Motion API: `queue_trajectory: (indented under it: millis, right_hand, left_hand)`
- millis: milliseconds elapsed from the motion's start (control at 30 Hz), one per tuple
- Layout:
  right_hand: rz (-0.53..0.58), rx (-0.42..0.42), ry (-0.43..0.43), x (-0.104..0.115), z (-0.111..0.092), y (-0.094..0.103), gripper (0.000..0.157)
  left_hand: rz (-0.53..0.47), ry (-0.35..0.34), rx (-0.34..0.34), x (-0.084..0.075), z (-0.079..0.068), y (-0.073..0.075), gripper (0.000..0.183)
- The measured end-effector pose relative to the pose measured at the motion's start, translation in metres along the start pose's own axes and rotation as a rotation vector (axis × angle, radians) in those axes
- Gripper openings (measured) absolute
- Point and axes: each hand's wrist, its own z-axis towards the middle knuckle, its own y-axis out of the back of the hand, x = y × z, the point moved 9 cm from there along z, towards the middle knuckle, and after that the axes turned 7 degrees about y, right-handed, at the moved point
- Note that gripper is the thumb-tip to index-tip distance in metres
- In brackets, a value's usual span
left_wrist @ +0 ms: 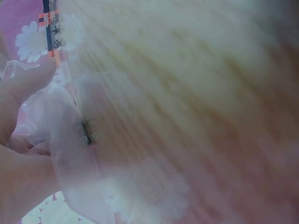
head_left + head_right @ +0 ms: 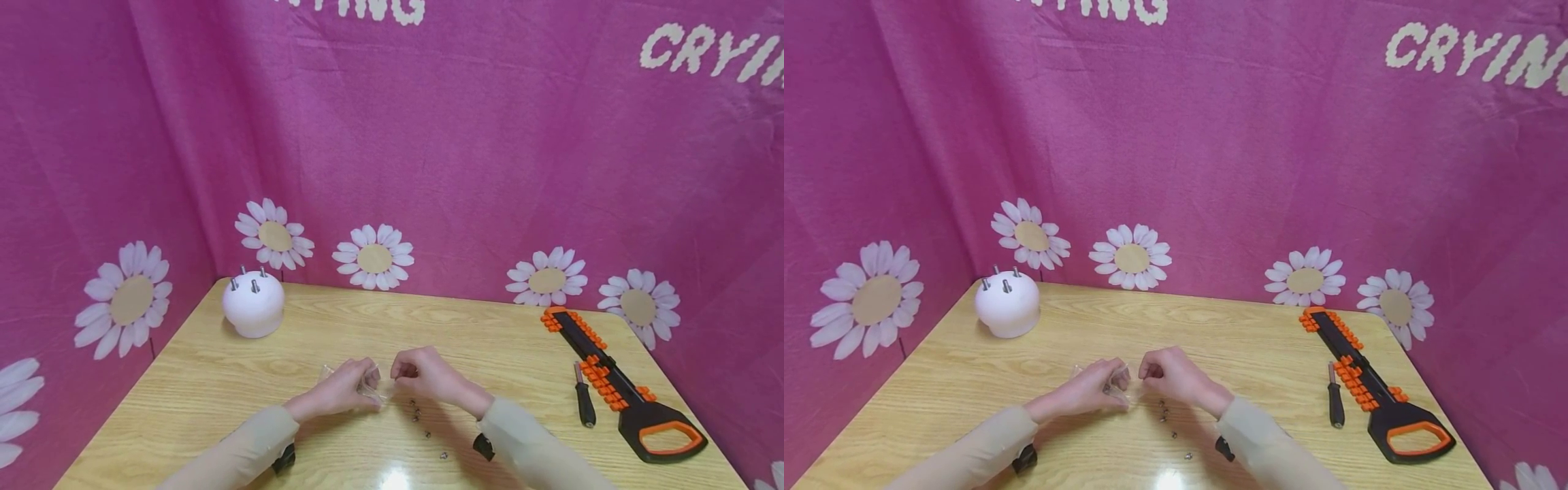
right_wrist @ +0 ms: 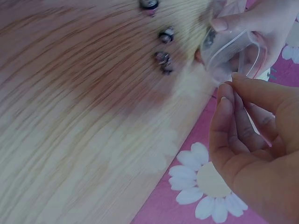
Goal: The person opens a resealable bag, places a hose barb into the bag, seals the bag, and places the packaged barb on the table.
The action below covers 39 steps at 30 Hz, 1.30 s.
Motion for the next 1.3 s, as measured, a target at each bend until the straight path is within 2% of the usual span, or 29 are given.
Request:
queue_trajectory:
  millis: [200, 467, 600, 833, 1067, 1300]
  right_hand:
    - [-0.020, 0.004, -0.012, -0.011, -0.015, 0.005, 0.004]
    - [0.008, 0.056, -0.022, -0.019, -0.028, -0.002, 0.005]
    - [-0.002, 0.080, 0.009, -0.018, -0.030, -0.006, 0.008]
    - [-0.046, 0.100, 0.013, -0.019, -0.031, -0.011, 0.013]
    - [-0.074, 0.096, 0.024, -0.018, -0.031, -0.011, 0.007]
    - [-0.030, 0.077, -0.003, -0.021, -0.031, -0.008, 0.004]
  left_hand:
    - [0.009, -0.009, -0.006, 0.000, -0.001, 0.001, 0.037]
    - [0.033, -0.015, -0.022, 0.000, -0.001, 0.003, 0.038]
    - [0.026, -0.013, -0.021, 0.000, -0.002, 0.003, 0.038]
    - [0.027, -0.007, -0.016, 0.000, -0.001, 0.001, 0.037]
    - [0.021, -0.006, -0.008, 0.000, 0.000, -0.001, 0.037]
    - [0.025, -0.002, -0.007, -0.001, -0.001, 0.001, 0.037]
